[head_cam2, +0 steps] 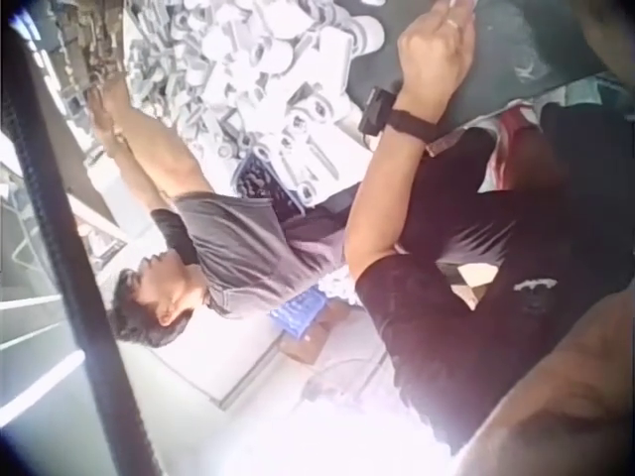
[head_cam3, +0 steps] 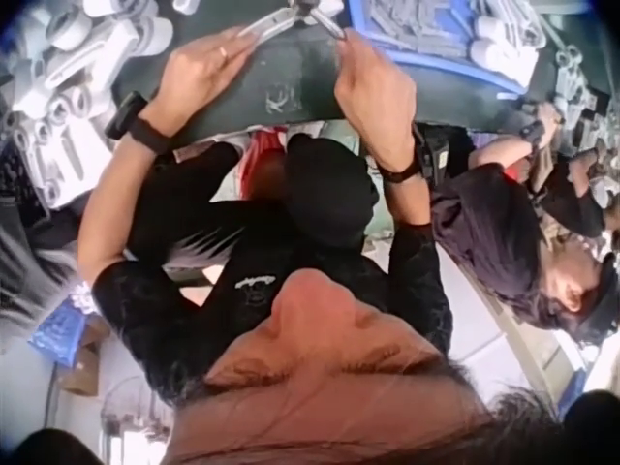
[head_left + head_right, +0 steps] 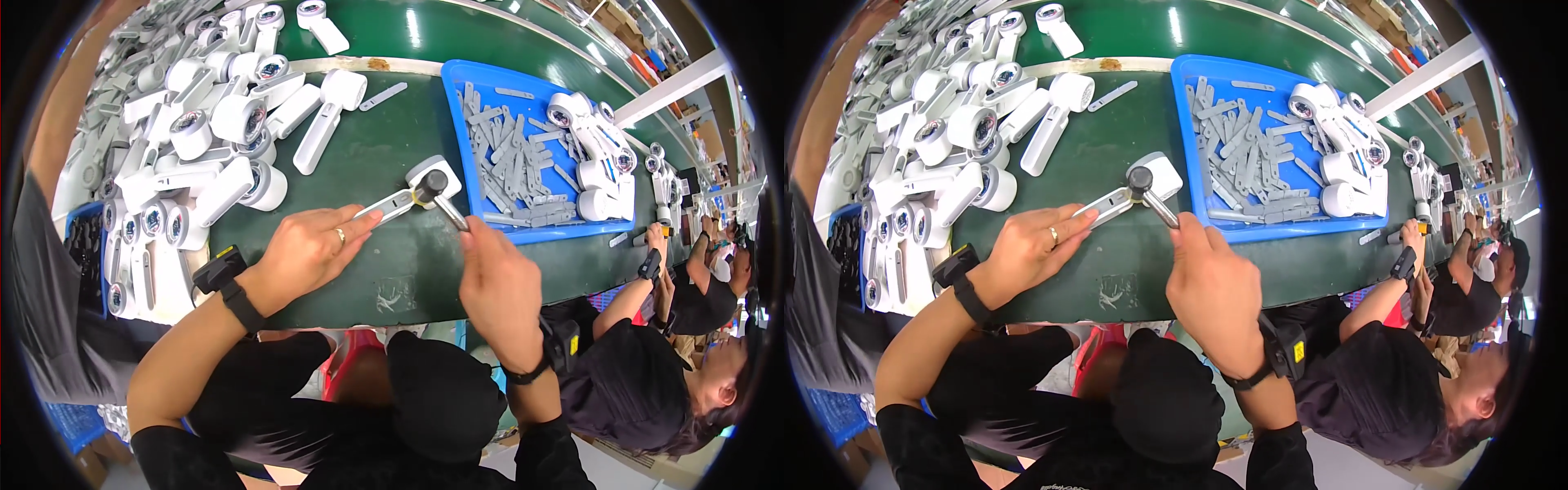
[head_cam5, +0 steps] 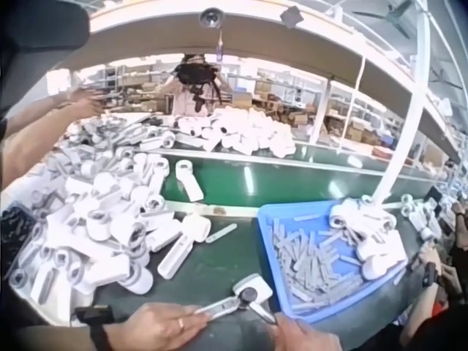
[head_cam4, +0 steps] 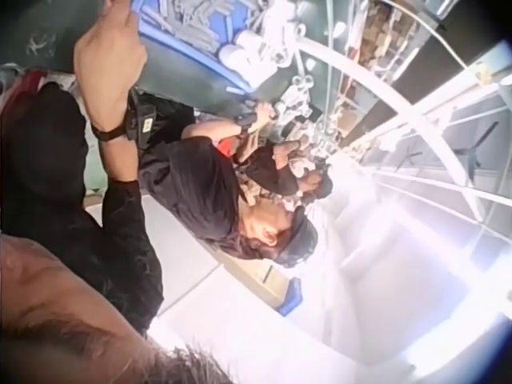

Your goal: Assemble plastic components by inserting metal pins and tapping them into place using a small hammer.

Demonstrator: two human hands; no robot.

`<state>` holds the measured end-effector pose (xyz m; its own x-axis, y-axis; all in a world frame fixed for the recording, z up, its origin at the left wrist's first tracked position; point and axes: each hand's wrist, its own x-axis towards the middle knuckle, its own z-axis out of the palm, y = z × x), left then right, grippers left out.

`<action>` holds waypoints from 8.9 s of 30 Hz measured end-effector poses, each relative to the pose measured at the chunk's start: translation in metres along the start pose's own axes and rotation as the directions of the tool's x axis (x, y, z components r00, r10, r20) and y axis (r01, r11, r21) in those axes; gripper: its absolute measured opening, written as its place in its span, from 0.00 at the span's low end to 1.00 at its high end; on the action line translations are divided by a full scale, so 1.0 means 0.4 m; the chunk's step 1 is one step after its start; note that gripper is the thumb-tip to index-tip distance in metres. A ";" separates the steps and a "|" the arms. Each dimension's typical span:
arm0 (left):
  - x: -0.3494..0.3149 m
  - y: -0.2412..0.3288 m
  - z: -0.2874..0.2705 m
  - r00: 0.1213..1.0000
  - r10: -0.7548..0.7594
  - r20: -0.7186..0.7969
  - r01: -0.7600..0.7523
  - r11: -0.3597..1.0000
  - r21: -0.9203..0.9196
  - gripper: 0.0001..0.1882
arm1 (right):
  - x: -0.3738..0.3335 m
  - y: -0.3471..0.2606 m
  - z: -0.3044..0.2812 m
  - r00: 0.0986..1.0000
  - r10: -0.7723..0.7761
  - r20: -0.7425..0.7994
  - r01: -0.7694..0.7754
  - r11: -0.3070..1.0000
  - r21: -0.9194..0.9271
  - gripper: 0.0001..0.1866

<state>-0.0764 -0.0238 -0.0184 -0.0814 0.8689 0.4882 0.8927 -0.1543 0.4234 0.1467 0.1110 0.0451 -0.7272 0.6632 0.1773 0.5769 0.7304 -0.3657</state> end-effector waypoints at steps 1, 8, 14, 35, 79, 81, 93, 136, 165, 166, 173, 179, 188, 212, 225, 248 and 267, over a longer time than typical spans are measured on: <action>-0.003 -0.003 0.002 1.000 0.006 -0.010 -0.006 1.000 0.005 0.17 | -0.003 -0.005 0.000 1.000 0.000 0.004 0.000 1.000 0.005 0.11; -0.002 -0.010 0.007 0.998 0.047 -0.046 -0.047 0.999 0.002 0.19 | 0.002 -0.012 -0.006 0.998 -0.033 -0.056 0.035 0.999 0.021 0.12; 0.001 0.008 -0.002 1.000 0.002 -0.025 -0.003 1.000 -0.005 0.16 | -0.001 -0.023 -0.006 0.998 0.049 0.049 -0.045 0.996 -0.074 0.12; -0.002 0.027 0.015 0.923 -0.381 0.053 0.385 0.914 -0.127 0.55 | 0.011 -0.034 0.017 0.989 -0.139 0.042 0.137 0.990 0.044 0.12; 0.211 -0.018 0.094 0.754 -0.615 0.230 0.645 0.760 -0.082 0.59 | -0.068 0.077 -0.036 0.874 0.285 0.393 -0.484 0.447 0.752 0.21; 0.234 0.065 0.031 0.596 -0.618 0.513 0.725 0.139 -0.675 0.48 | -0.047 0.055 -0.037 0.889 0.291 0.353 -0.456 0.496 0.739 0.27; 0.124 0.018 -0.038 0.837 -0.453 0.306 0.493 0.386 -0.780 0.56 | -0.020 0.081 0.013 0.997 -0.002 -0.071 0.031 0.914 0.405 0.16; 0.738 -0.068 0.188 0.820 -0.411 0.398 0.510 0.841 -0.182 0.12 | -0.073 0.428 0.005 0.951 0.284 0.124 -0.254 0.484 0.837 0.09; 0.095 0.097 -0.036 0.998 0.056 -0.042 -0.052 0.995 0.087 0.36 | -0.035 0.109 -0.028 0.928 0.221 0.298 -0.371 0.558 0.742 0.12; 0.085 0.084 -0.023 0.999 0.025 0.044 -0.024 1.000 -0.016 0.33 | -0.034 0.107 -0.014 0.923 0.199 0.331 -0.384 0.565 0.730 0.12; 0.076 0.043 0.027 0.987 -0.043 0.154 0.076 0.974 -0.213 0.26 | -0.004 0.092 0.011 0.904 0.175 0.391 -0.400 0.674 0.622 0.13; 0.068 0.029 0.042 0.998 0.056 0.015 -0.053 0.983 -0.178 0.22 | 0.024 0.091 -0.001 0.894 0.123 0.431 -0.373 0.739 0.561 0.11; 0.076 0.018 0.045 0.944 0.331 0.000 -0.329 0.939 0.101 0.17 | 0.054 0.101 0.001 0.840 0.144 0.523 -0.450 0.723 0.525 0.13; 0.095 0.077 0.041 0.971 0.240 -0.023 -0.237 0.967 0.089 0.20 | 0.012 0.168 0.047 0.727 0.133 0.674 -0.675 0.320 0.665 0.21; 0.137 0.092 0.069 0.936 0.322 0.138 -0.317 0.947 -0.058 0.12 | 0.005 0.171 0.039 0.744 0.128 0.656 -0.661 0.287 0.694 0.19; 0.144 0.098 0.069 0.939 0.322 0.120 -0.313 0.946 -0.086 0.09 | -0.172 0.146 -0.051 0.990 0.140 -0.006 -0.127 0.917 0.378 0.15; 0.170 0.105 0.024 0.908 0.276 0.315 -0.291 0.957 0.001 0.11 | -0.163 0.121 -0.065 0.970 0.243 0.002 -0.215 0.855 0.472 0.18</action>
<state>-0.0402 0.0333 0.0251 0.3117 0.8948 0.3196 0.8782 -0.3998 0.2626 0.2318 0.1075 0.0395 -0.5662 0.8203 0.0810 0.4744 0.4046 -0.7818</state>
